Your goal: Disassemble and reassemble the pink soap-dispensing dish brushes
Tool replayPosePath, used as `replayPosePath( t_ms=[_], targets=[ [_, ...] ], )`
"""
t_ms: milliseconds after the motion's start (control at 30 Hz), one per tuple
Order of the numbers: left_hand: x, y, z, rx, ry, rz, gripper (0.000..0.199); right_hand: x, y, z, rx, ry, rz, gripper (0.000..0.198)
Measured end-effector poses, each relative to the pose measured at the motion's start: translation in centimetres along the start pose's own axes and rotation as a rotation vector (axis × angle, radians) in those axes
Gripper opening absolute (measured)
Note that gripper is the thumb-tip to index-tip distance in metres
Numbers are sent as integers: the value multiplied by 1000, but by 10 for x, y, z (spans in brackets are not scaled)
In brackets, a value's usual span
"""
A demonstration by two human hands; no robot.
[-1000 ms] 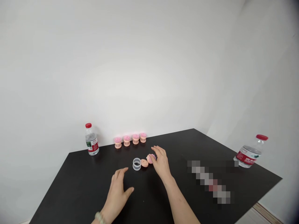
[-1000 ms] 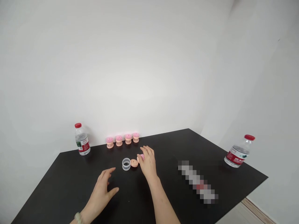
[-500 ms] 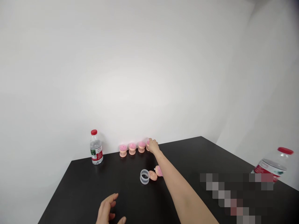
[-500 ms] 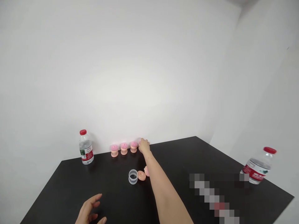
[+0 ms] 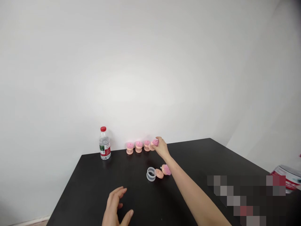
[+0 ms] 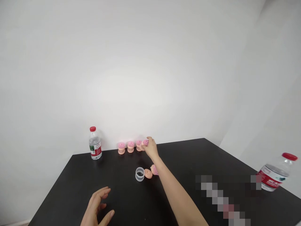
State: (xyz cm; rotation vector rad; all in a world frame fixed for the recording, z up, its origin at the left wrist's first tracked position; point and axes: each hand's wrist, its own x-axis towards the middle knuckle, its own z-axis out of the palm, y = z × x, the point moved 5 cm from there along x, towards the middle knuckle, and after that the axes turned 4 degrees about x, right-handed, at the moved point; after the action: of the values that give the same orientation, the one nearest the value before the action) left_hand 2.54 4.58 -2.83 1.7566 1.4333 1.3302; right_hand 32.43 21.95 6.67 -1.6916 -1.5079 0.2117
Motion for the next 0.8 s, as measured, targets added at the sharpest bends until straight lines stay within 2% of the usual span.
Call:
replayPosePath(
  t_ms=[100, 200, 267, 333, 433, 533, 667, 800],
  targets=[
    [1, 12, -4, -14, -43, 41, 39, -55, -32, 6, 199, -139, -122, 50],
    [1, 24, -9, -26, -66, 33, 48, -118, -61, 20, 377, -310, -194, 50],
    [1, 32, -14, -42, -54, 11, 53, -154, -76, 31, 617, -469, -174, 52],
    [2, 39, -16, -27, -79, -26, 48, -178, -84, 40, 829, -592, -109, 55],
    [3, 46, -18, 35, -134, -61, 31, -196, -87, 47, 949, -631, -30, 57],
    [3, 48, -20, 96, -121, 16, 21, -202, -80, 49, 982, -593, 39, 54],
    [-1, 44, -16, 151, -112, 194, 18, -208, -72, 50, 916, -607, 74, 41],
    [-1, 41, -13, 175, -165, 195, 16, -209, -73, 43, 788, -583, 28, 34]
  ],
)
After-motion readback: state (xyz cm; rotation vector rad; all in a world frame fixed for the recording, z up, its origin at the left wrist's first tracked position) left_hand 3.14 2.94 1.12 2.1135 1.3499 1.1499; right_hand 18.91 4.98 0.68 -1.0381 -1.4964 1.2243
